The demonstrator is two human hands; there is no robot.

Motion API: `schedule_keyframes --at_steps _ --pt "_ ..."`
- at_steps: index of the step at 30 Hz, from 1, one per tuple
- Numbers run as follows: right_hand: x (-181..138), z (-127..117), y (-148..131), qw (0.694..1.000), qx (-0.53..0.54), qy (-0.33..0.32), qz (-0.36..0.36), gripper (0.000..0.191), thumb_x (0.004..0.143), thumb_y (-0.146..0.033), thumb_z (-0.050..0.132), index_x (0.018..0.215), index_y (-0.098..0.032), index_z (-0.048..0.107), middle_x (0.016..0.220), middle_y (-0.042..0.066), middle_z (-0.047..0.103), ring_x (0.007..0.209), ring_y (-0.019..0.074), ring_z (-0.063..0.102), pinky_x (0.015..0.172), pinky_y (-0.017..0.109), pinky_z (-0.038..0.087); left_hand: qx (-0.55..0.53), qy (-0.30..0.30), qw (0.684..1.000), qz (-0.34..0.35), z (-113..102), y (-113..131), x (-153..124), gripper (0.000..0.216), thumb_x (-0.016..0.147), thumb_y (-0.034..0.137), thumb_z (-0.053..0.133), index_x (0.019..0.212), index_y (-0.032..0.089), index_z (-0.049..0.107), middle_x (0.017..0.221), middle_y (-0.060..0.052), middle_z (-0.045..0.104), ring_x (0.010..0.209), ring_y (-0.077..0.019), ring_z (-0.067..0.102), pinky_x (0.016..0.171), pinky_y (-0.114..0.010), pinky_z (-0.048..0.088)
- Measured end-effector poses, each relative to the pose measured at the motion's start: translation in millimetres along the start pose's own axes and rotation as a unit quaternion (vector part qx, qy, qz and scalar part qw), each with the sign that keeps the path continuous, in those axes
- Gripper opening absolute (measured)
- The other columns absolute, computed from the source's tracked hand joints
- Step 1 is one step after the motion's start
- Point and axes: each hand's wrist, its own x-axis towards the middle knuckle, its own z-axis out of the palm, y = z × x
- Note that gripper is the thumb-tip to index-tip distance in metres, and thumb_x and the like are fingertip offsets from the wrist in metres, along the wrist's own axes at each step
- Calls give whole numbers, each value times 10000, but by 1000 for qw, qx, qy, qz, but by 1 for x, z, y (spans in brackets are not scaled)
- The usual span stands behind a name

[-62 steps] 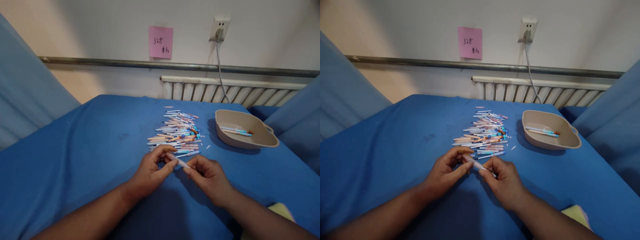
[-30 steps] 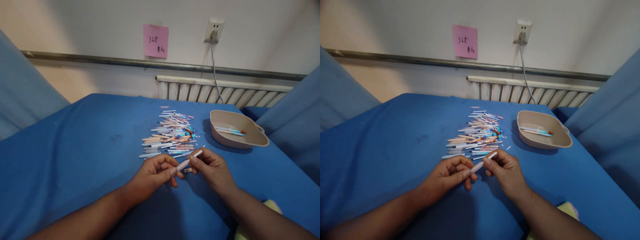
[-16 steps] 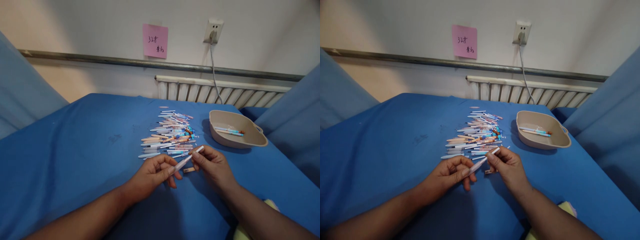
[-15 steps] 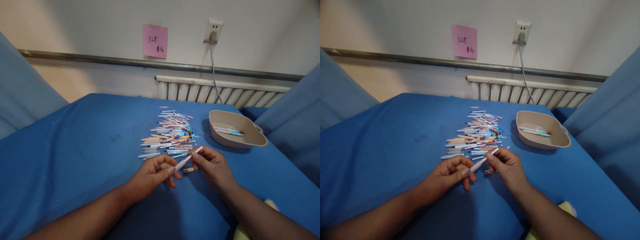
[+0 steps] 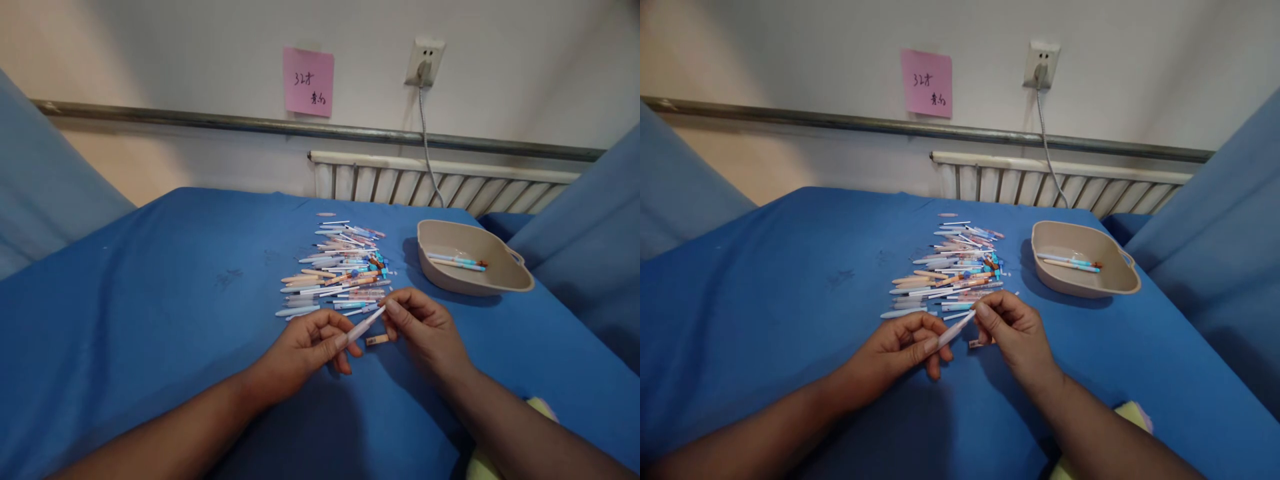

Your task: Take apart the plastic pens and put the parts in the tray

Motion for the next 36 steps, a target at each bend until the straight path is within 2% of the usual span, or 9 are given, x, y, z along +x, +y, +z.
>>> schedule_keyframes --at_steps 6,12,16,18,20,22,24,32,36 --pt "3 -1 2 999 -27 -13 11 158 840 -327 649 788 -178 652 605 -41 560 501 64 484 496 192 402 3 16 1000 9 0 -2 2 218 828 314 634 958 143 592 805 -26 669 598 -100 593 618 -236 452" --pt "4 4 6 997 -71 -15 20 185 774 -367 693 783 -182 687 592 -36 574 486 80 492 482 213 436 26 27 999 -10 0 -4 4 259 821 360 631 970 148 616 743 15 595 481 -62 501 503 -205 404" --pt "6 1 4 988 -144 -51 23 212 794 -379 658 790 -172 702 609 -16 604 510 96 515 501 226 438 34 24 999 -15 -1 -5 5 252 826 379 623 928 149 634 638 46 524 438 -48 419 434 -175 331" --pt "13 -8 2 986 -162 -27 9 243 818 -396 617 869 -172 696 671 2 635 528 103 534 507 230 442 24 45 999 -10 -4 -5 6 253 834 390 616 920 151 620 633 48 515 431 -47 401 423 -170 322" --pt "22 -22 1 983 -180 39 -10 276 815 -415 599 901 -163 673 697 14 644 525 106 532 502 233 439 7 78 997 -3 -9 -4 8 243 841 389 612 917 159 600 650 47 516 430 -45 389 417 -167 326" --pt "33 -37 3 968 -234 86 -18 282 805 -416 585 880 -152 649 695 23 639 536 116 535 501 237 437 -10 106 994 5 -16 -2 10 226 851 385 603 898 165 593 654 46 512 426 -43 370 406 -162 318" --pt "41 -48 9 951 -297 83 -16 273 806 -405 559 863 -151 643 695 30 642 560 133 555 518 248 448 -25 124 992 12 -21 -1 12 216 861 383 591 885 168 593 661 43 512 432 -44 363 396 -157 304" --pt "38 -48 28 907 -421 -21 -27 137 756 -188 604 854 -217 696 814 23 647 709 165 595 691 296 465 -45 173 984 18 -27 1 16 232 852 376 600 964 173 597 722 29 534 457 -50 385 386 -153 296" --pt "31 -40 17 822 -560 -94 -39 184 798 -153 594 954 -216 669 923 43 616 842 178 584 758 292 442 -55 199 978 32 -31 5 16 252 826 395 621 965 187 587 738 33 534 454 -48 385 383 -152 283"
